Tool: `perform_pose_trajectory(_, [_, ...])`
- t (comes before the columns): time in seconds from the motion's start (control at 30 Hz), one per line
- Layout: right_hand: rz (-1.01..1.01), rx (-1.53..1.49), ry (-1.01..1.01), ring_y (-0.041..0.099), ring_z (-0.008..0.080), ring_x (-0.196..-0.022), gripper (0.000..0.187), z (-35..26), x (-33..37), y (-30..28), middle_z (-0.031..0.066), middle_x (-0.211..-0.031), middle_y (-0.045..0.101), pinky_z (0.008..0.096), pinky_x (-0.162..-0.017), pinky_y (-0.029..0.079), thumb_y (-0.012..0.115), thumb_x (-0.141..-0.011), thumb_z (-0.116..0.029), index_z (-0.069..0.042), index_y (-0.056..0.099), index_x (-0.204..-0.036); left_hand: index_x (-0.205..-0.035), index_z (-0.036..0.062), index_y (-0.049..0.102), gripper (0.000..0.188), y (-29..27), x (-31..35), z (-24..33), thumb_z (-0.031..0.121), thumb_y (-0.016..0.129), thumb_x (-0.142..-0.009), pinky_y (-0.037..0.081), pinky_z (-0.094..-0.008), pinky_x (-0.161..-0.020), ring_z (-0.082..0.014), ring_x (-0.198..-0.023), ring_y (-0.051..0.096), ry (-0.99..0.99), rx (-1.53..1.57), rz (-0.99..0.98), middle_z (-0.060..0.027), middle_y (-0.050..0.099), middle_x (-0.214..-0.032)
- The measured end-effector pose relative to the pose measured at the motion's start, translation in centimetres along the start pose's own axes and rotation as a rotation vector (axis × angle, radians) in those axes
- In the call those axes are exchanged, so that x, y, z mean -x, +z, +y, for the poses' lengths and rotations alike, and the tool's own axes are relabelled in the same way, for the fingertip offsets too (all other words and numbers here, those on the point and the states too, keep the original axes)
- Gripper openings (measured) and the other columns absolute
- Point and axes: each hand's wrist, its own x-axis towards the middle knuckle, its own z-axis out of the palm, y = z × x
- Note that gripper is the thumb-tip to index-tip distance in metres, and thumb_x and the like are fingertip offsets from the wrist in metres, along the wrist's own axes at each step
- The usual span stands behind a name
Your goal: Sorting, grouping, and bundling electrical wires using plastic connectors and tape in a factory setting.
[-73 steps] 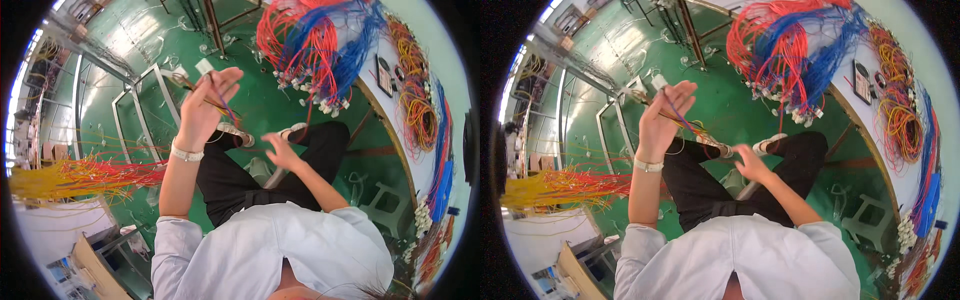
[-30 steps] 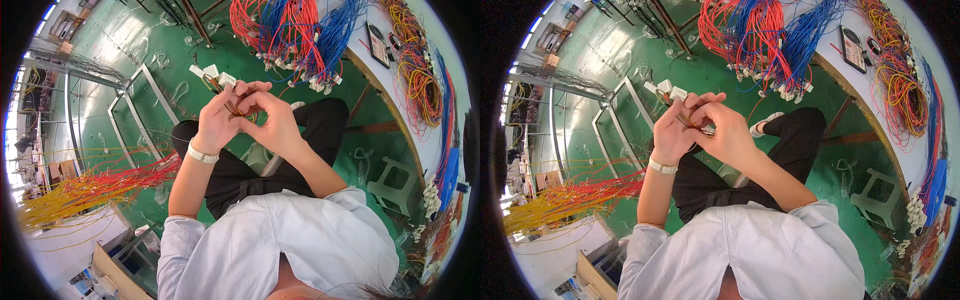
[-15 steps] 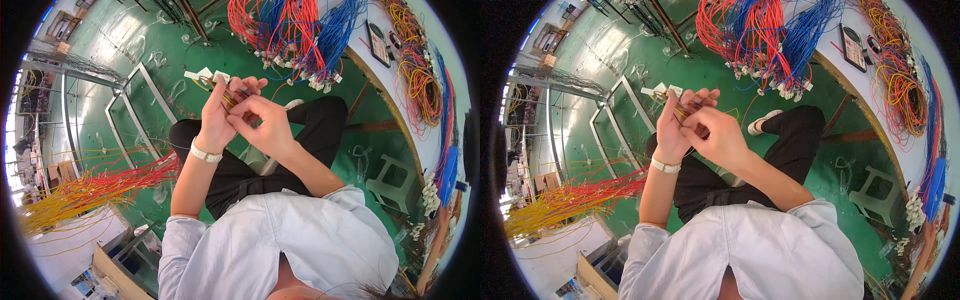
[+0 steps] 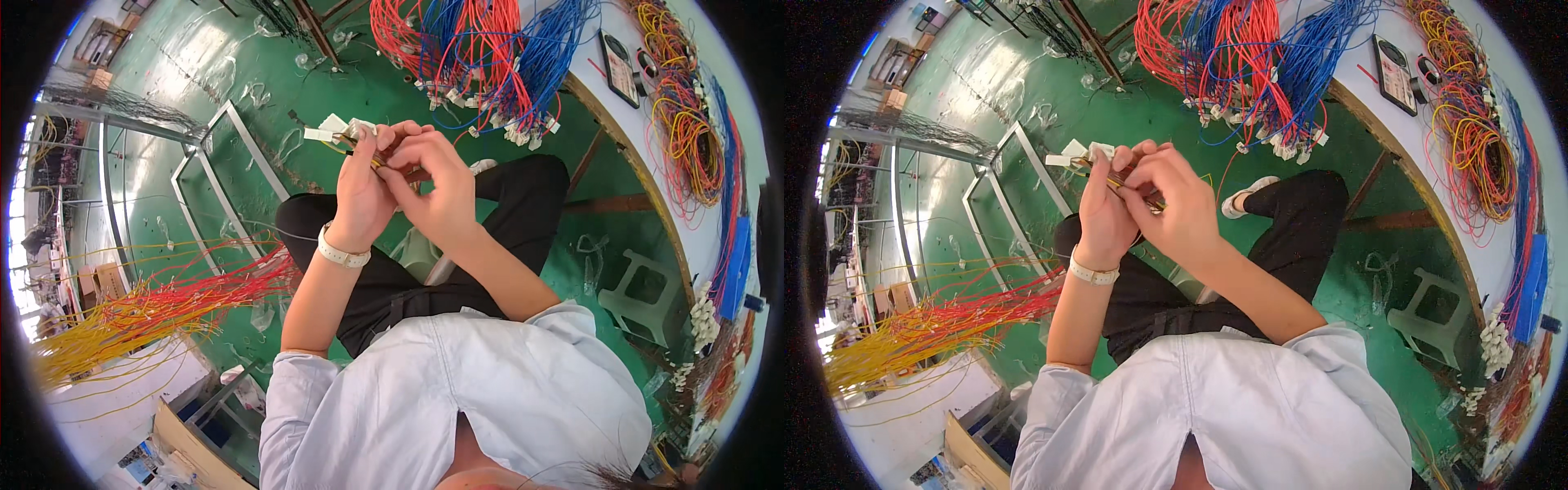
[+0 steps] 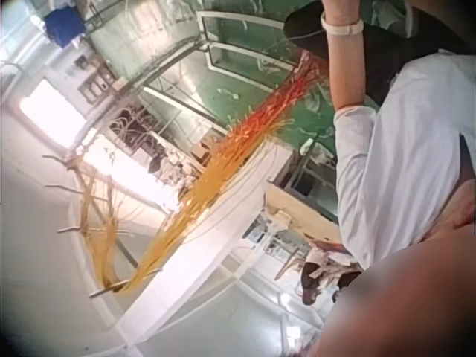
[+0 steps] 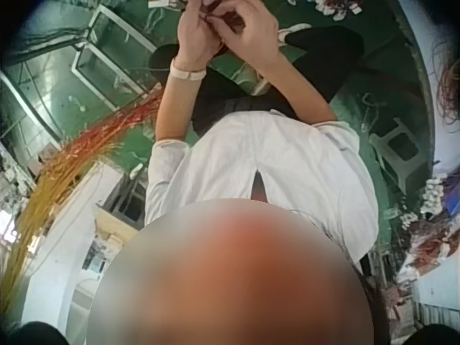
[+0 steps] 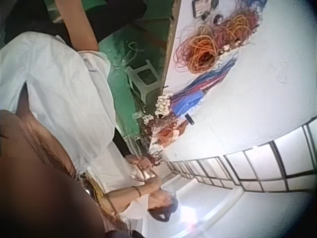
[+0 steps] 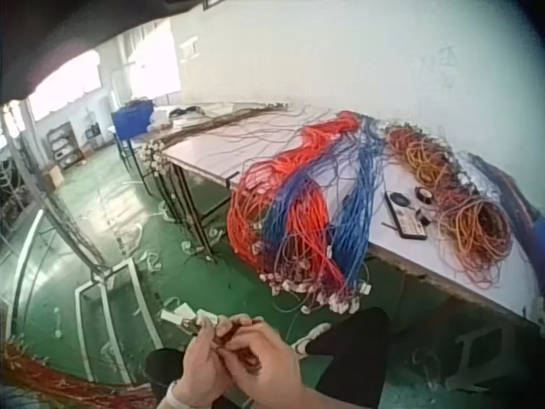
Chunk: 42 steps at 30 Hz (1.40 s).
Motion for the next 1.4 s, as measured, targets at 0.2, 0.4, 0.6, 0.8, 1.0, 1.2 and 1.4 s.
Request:
perform_pose_trajectory(0.2, [-0.168, -0.097, 0.205, 0.061, 0.0152, -0.074, 0.015, -0.3, -0.3, -0.8, 0.0100, -0.095, 0.060, 0.0259, -0.061, 0.048, 0.069, -0.077, 0.001, 0.001, 0.060, -0.088, -0.089, 0.0096, 0.044, 0.047, -0.4, 0.1, 0.2, 0.051, 0.023, -0.100, 0.039, -0.0413, -0.099, -0.0285, -0.123, 0.044, -0.020, -0.013, -0.056, -0.0126, 0.053, -0.116])
perform_pose_trajectory(0.4, [-0.069, -0.186, 0.193, 0.058, 0.0264, -0.070, 0.015, -0.1, 0.1, 0.2, 0.0123, -0.083, 0.056, 0.0345, -0.059, 0.049, 0.068, -0.075, -0.003, 0.000, 0.056, -0.085, -0.088, 0.0075, 0.051, 0.057, -0.5, -0.1, -0.1, 0.055, 0.023, -0.098, 0.035, -0.0423, -0.104, -0.0315, -0.123, 0.044, -0.015, 0.093, -0.030, -0.0148, 0.057, -0.116])
perform_pose_trajectory(0.6, [0.020, 0.186, -0.258, 0.058, 0.0280, -0.078, 0.016, -1.1, 0.5, 0.7, 0.0089, -0.089, 0.059, 0.0337, -0.067, 0.049, 0.069, -0.067, 0.002, -0.002, 0.060, -0.079, -0.086, 0.0095, 0.047, 0.044, -0.1, 0.0, -0.2, 0.049, 0.032, -0.099, 0.037, -0.0394, -0.101, -0.0279, -0.117, 0.048, 0.090, 0.054, 0.121, -0.0112, 0.057, -0.111])
perform_pose_trajectory(0.8, [-0.013, -0.119, -0.017, 0.060, 0.0255, -0.079, 0.017, -0.8, 0.0, 0.3, 0.0096, -0.088, 0.061, 0.0324, -0.071, 0.049, 0.067, -0.071, 0.004, -0.002, 0.063, -0.086, -0.090, 0.0096, 0.046, 0.046, -0.2, 0.5, 0.4, 0.049, 0.023, -0.100, 0.035, -0.0417, -0.104, -0.0297, -0.120, 0.046, 0.047, 0.089, -0.027, -0.0127, 0.053, -0.117])
perform_pose_trajectory(1.0, [-0.096, 0.071, -0.150, 0.060, 0.0251, -0.077, 0.016, -0.1, 0.0, -0.2, 0.0088, -0.082, 0.061, 0.0315, -0.064, 0.048, 0.066, -0.071, 0.005, -0.003, 0.062, -0.084, -0.098, 0.0062, 0.048, 0.053, -0.7, 0.4, 0.1, 0.050, 0.019, -0.100, 0.034, -0.0413, -0.104, -0.0279, -0.121, 0.044, 0.106, -0.025, -0.060, -0.0139, 0.052, -0.120])
perform_pose_trajectory(1.2, [-0.131, -0.372, 0.329, 0.062, 0.0232, -0.072, 0.016, -1.1, 0.6, -0.4, 0.0067, -0.078, 0.060, 0.0293, -0.061, 0.050, 0.066, -0.069, 0.005, -0.004, 0.063, -0.081, -0.116, -0.0020, 0.048, 0.068, -0.3, 0.6, 0.7, 0.054, 0.015, -0.099, 0.035, -0.0383, -0.103, -0.0230, -0.118, 0.045, 0.105, -0.236, -0.161, -0.0171, 0.051, -0.126])
perform_pose_trajectory(1.4, [-0.019, 0.143, -0.274, 0.063, 0.0201, -0.066, 0.016, -0.3, -1.0, -0.4, 0.0051, -0.078, 0.063, 0.0272, -0.055, 0.050, 0.070, -0.067, 0.001, -0.007, 0.066, -0.080, -0.101, 0.0033, 0.045, 0.052, -1.0, 0.5, 0.5, 0.050, 0.023, -0.100, 0.033, -0.0390, -0.105, -0.0247, -0.119, 0.046, 0.175, -0.339, -0.123, -0.0203, 0.050, -0.126])
